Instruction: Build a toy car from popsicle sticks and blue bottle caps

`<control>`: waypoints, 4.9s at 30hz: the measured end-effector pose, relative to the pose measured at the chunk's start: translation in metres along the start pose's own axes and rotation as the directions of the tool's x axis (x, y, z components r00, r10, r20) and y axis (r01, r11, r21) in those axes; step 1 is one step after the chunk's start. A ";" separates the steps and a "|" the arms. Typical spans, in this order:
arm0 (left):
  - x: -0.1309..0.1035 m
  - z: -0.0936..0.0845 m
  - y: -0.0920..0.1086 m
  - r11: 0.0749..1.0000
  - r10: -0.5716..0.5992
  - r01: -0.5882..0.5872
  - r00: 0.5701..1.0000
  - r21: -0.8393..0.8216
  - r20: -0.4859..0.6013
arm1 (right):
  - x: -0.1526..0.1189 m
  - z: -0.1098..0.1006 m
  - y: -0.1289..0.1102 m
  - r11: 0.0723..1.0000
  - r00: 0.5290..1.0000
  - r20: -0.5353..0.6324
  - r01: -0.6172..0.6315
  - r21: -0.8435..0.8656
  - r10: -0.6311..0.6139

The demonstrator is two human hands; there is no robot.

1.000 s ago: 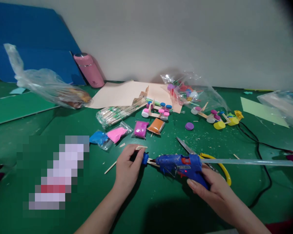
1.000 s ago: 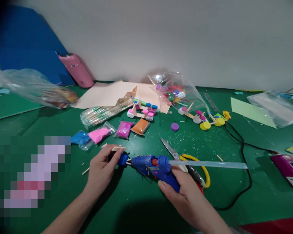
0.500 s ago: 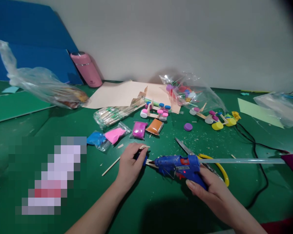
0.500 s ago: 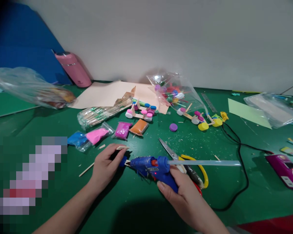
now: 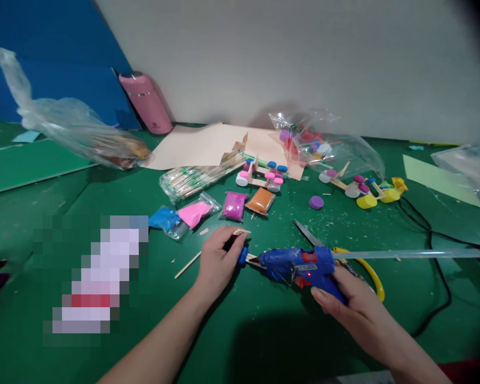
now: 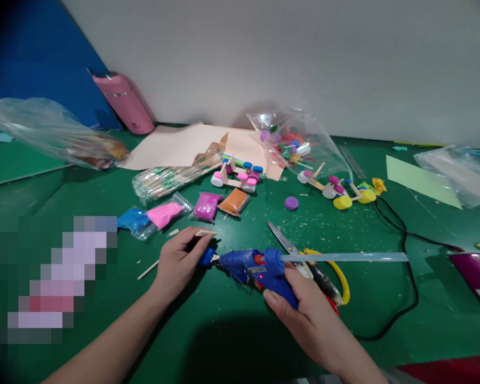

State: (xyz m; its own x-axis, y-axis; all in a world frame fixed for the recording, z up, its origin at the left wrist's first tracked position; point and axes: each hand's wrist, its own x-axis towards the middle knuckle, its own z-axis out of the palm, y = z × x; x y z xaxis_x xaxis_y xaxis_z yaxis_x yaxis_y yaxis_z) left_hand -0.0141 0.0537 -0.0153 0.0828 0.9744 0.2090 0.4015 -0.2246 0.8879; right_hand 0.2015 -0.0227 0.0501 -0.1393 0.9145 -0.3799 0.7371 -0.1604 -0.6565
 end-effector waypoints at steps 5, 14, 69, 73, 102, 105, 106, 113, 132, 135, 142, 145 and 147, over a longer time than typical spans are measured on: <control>0.001 0.001 -0.001 1.000 0.006 -0.006 1.000 0.002 -0.007 | 0.000 0.000 -0.003 0.999 1.000 0.005 -0.021 -0.024 0.021; 0.002 0.002 -0.003 1.000 0.025 -0.025 1.000 -0.002 -0.009 | 0.005 -0.004 -0.012 0.999 0.999 0.003 0.032 -0.037 -0.032; 0.002 0.002 -0.001 0.999 0.038 -0.038 0.999 0.026 -0.007 | 0.011 0.007 0.001 0.993 0.995 -0.069 0.066 -0.094 -0.073; 0.002 0.001 0.000 0.999 0.034 -0.034 0.999 0.029 -0.009 | 0.009 0.007 0.001 0.997 0.999 -0.010 0.043 -0.059 -0.044; 0.002 0.002 -0.002 1.000 0.014 -0.015 1.000 0.028 0.013 | 0.008 0.009 0.004 0.998 1.000 0.003 0.021 -0.057 -0.021; 0.001 0.002 -0.001 0.999 0.018 -0.019 1.000 0.029 0.010 | 0.010 0.008 0.003 0.998 1.000 -0.012 0.020 -0.059 -0.020; 0.001 0.002 -0.001 0.999 0.020 -0.020 1.000 0.029 0.009 | 0.010 0.008 0.003 0.998 0.999 -0.025 0.021 -0.061 -0.023; 0.001 0.002 -0.002 0.999 0.021 -0.021 1.000 0.025 0.007 | 0.012 0.011 0.007 0.995 0.996 -0.079 0.025 -0.095 -0.033; 0.002 0.001 -0.001 1.000 0.010 -0.010 1.000 0.027 0.020 | 0.007 0.009 0.003 0.999 0.999 -0.023 0.022 -0.049 -0.023; 0.001 0.001 -0.001 0.999 0.012 -0.013 1.000 0.031 0.015 | 0.008 0.009 0.002 0.999 0.999 -0.018 0.028 -0.040 -0.029; 0.001 0.002 -0.002 0.999 0.024 -0.024 1.000 0.025 0.005 | 0.009 0.010 0.005 0.992 0.993 -0.105 0.041 -0.122 -0.054; 0.001 0.002 -0.002 0.999 0.023 -0.023 1.000 0.025 -0.001 | 0.010 0.011 0.006 0.990 0.988 -0.132 0.059 -0.129 -0.076; 0.001 0.002 -0.002 0.999 0.021 -0.021 1.000 0.025 -0.002 | 0.011 0.011 0.006 0.990 0.987 -0.140 0.059 -0.132 -0.078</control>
State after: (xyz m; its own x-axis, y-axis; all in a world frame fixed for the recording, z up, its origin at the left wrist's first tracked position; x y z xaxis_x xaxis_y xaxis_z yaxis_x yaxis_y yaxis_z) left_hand -0.0132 0.0556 -0.0173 0.0897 0.9694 0.2286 0.4221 -0.2449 0.8728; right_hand 0.1972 -0.0177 0.0346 -0.1023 0.9672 -0.2324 0.8082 -0.0554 -0.5863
